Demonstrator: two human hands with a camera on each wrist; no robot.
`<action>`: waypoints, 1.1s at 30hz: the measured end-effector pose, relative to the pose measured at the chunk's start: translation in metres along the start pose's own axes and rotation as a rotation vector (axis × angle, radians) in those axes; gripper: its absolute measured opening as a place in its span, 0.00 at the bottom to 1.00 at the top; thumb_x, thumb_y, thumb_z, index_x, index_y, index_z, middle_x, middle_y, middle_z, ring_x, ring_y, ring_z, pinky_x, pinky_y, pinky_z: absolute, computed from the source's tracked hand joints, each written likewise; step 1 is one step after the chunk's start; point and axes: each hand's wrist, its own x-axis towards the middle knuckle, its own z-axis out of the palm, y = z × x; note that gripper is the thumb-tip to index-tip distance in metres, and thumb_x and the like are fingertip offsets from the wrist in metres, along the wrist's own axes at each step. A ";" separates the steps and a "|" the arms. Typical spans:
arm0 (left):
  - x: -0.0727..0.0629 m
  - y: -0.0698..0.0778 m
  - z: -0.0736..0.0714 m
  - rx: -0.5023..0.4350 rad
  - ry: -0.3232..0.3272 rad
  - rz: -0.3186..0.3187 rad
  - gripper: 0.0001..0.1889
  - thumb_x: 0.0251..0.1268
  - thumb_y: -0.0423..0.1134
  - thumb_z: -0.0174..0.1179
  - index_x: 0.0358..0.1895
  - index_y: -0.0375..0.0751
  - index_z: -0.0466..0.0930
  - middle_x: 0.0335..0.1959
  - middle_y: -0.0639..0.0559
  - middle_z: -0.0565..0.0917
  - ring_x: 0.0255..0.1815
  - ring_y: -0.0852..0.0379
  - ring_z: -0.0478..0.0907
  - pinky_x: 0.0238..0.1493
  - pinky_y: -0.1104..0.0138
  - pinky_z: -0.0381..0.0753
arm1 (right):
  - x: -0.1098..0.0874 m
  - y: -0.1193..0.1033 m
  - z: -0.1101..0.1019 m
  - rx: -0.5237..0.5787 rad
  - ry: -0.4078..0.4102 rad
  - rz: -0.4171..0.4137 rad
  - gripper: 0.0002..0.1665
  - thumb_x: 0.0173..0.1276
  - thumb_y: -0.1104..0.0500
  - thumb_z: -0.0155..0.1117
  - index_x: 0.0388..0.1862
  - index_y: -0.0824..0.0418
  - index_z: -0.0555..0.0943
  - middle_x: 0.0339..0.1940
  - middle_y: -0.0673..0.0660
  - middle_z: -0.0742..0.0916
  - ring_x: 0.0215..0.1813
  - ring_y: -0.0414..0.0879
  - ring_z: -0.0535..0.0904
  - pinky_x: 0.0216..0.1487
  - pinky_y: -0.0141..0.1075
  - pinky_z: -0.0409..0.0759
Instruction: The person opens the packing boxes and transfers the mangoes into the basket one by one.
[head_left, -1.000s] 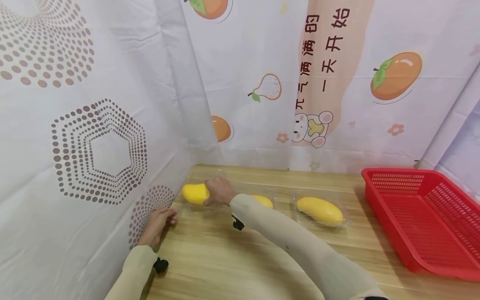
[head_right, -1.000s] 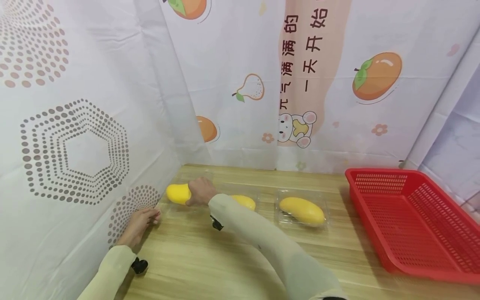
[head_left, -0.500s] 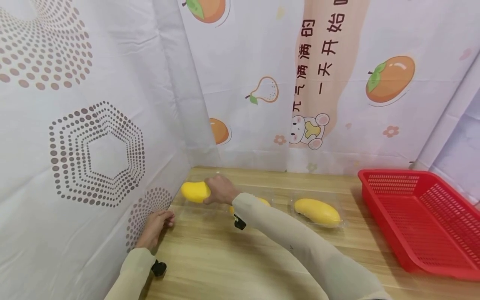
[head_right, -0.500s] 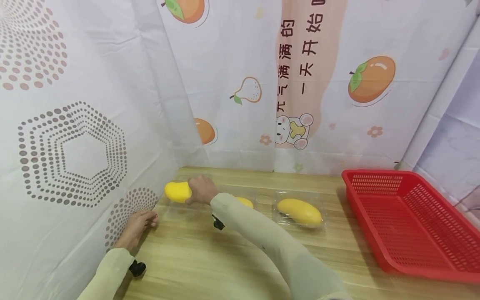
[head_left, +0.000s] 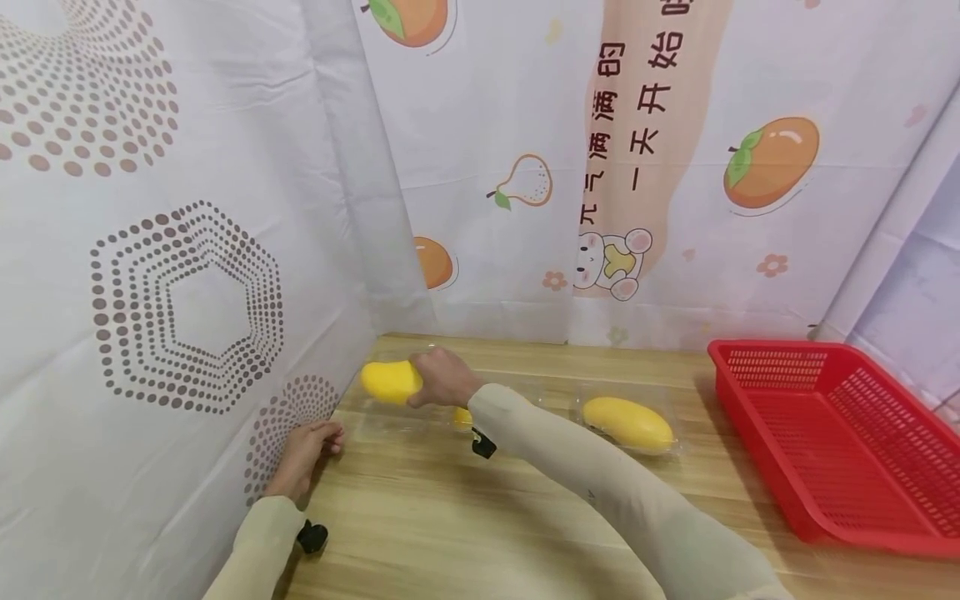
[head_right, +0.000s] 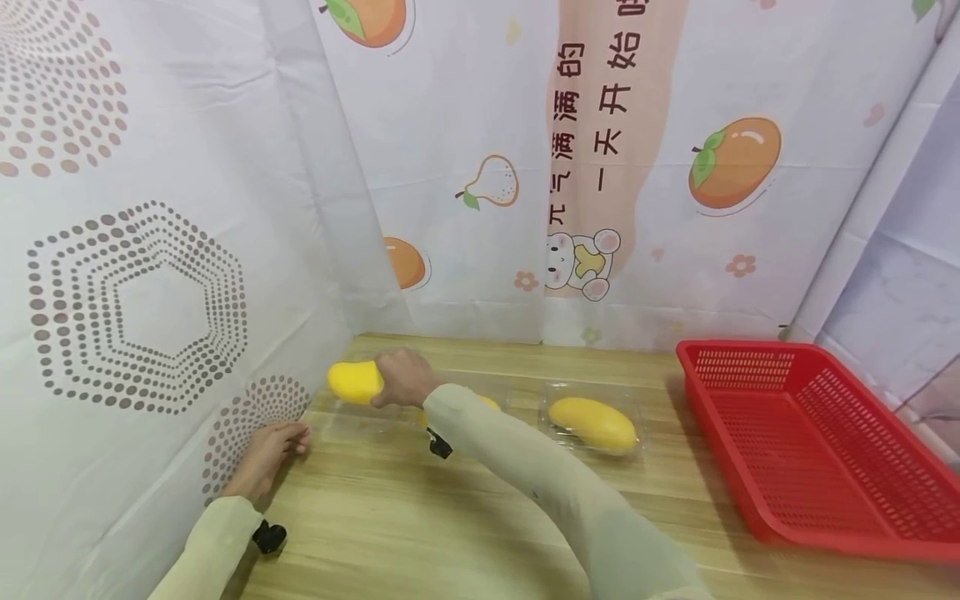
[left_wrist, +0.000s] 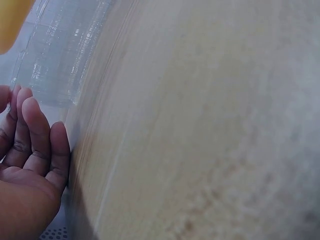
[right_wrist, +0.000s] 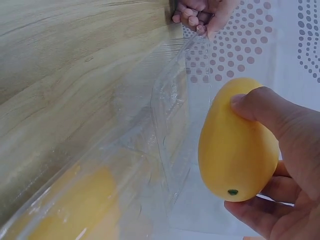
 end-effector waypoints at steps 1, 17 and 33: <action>0.000 0.000 0.000 0.004 0.000 0.001 0.17 0.79 0.37 0.54 0.54 0.21 0.79 0.37 0.46 0.86 0.31 0.60 0.81 0.37 0.69 0.83 | 0.000 0.000 -0.001 0.005 -0.001 0.001 0.26 0.55 0.46 0.82 0.44 0.58 0.82 0.28 0.47 0.81 0.30 0.41 0.74 0.29 0.29 0.71; 0.003 0.001 -0.002 -0.002 -0.014 0.006 0.17 0.79 0.37 0.55 0.53 0.21 0.79 0.37 0.45 0.85 0.32 0.59 0.81 0.38 0.69 0.83 | -0.015 0.013 -0.016 -0.003 -0.005 -0.008 0.38 0.55 0.46 0.82 0.60 0.63 0.80 0.37 0.49 0.85 0.35 0.43 0.76 0.36 0.31 0.74; 0.002 0.003 0.000 -0.036 -0.018 -0.005 0.16 0.78 0.35 0.56 0.52 0.20 0.79 0.34 0.48 0.85 0.29 0.60 0.80 0.35 0.68 0.82 | -0.028 0.015 -0.021 0.028 -0.006 -0.010 0.38 0.55 0.47 0.82 0.61 0.62 0.80 0.39 0.49 0.84 0.37 0.45 0.75 0.38 0.33 0.75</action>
